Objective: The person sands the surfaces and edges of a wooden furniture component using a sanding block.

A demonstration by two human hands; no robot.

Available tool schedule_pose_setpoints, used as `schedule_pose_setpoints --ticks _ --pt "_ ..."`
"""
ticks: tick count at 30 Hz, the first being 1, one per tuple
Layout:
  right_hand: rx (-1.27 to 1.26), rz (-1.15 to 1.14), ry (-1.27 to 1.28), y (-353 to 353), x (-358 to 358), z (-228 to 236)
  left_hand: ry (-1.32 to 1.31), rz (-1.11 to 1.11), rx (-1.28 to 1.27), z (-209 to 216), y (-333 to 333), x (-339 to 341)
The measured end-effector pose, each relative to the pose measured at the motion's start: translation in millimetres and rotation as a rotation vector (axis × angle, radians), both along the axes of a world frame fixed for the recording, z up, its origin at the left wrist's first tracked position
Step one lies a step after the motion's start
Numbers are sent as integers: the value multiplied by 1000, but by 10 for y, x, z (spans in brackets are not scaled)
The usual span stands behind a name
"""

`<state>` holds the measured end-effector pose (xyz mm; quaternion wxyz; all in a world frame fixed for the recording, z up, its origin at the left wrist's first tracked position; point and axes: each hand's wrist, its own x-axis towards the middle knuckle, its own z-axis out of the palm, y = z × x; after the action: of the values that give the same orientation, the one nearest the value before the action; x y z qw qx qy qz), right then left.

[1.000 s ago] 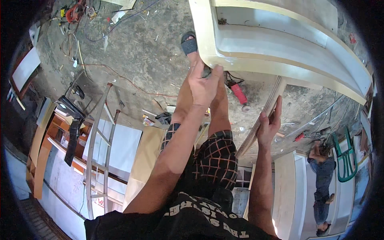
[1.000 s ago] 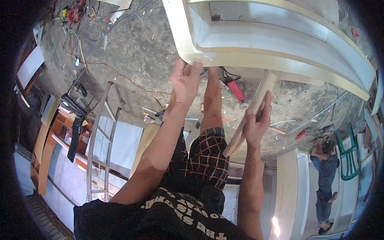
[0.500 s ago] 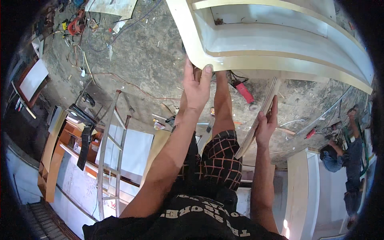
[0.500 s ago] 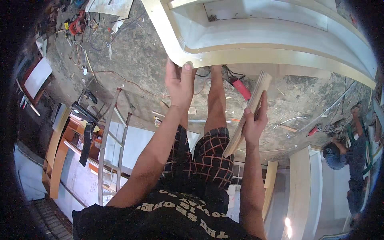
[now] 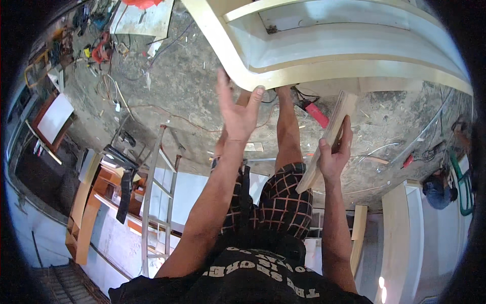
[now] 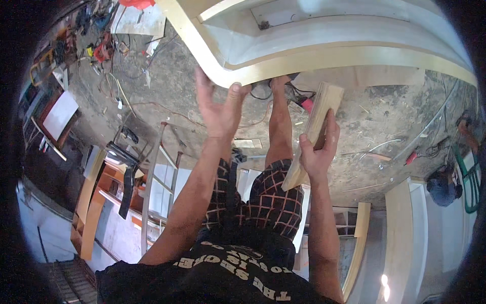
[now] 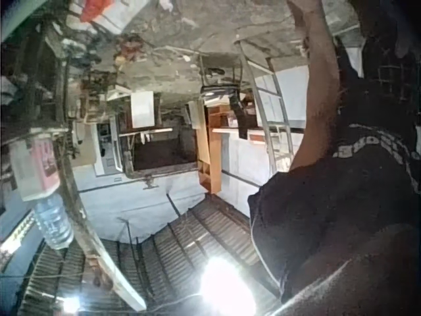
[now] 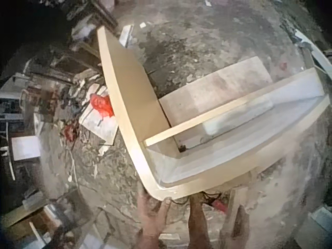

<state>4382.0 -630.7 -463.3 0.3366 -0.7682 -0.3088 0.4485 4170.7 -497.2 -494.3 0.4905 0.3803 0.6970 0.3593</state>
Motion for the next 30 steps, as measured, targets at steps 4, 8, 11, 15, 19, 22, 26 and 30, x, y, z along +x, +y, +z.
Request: schedule_pose_setpoints --ticks 4,8,11,15,19,22,26,30 --pt "-49 -130 12 -12 -99 69 842 -634 296 231 394 -203" --pt "-52 -253 65 -137 -315 73 741 -1118 465 178 894 -243" --pt "-81 -344 57 -208 -543 65 689 -1203 433 174 1006 -212" --pt "-98 -529 41 -196 -973 130 663 -1195 469 160 1029 -183" --pt "-29 -704 45 -187 -1615 107 662 -1325 559 150 1178 -217" --pt "2 -776 11 -191 -2041 70 653 -1401 587 123 1212 -147" --pt "16 -871 69 -146 -2391 93 593 -1455 509 99 1304 -160" --pt "42 -860 98 -233 -2459 -6 708 -1492 366 187 1296 -79"
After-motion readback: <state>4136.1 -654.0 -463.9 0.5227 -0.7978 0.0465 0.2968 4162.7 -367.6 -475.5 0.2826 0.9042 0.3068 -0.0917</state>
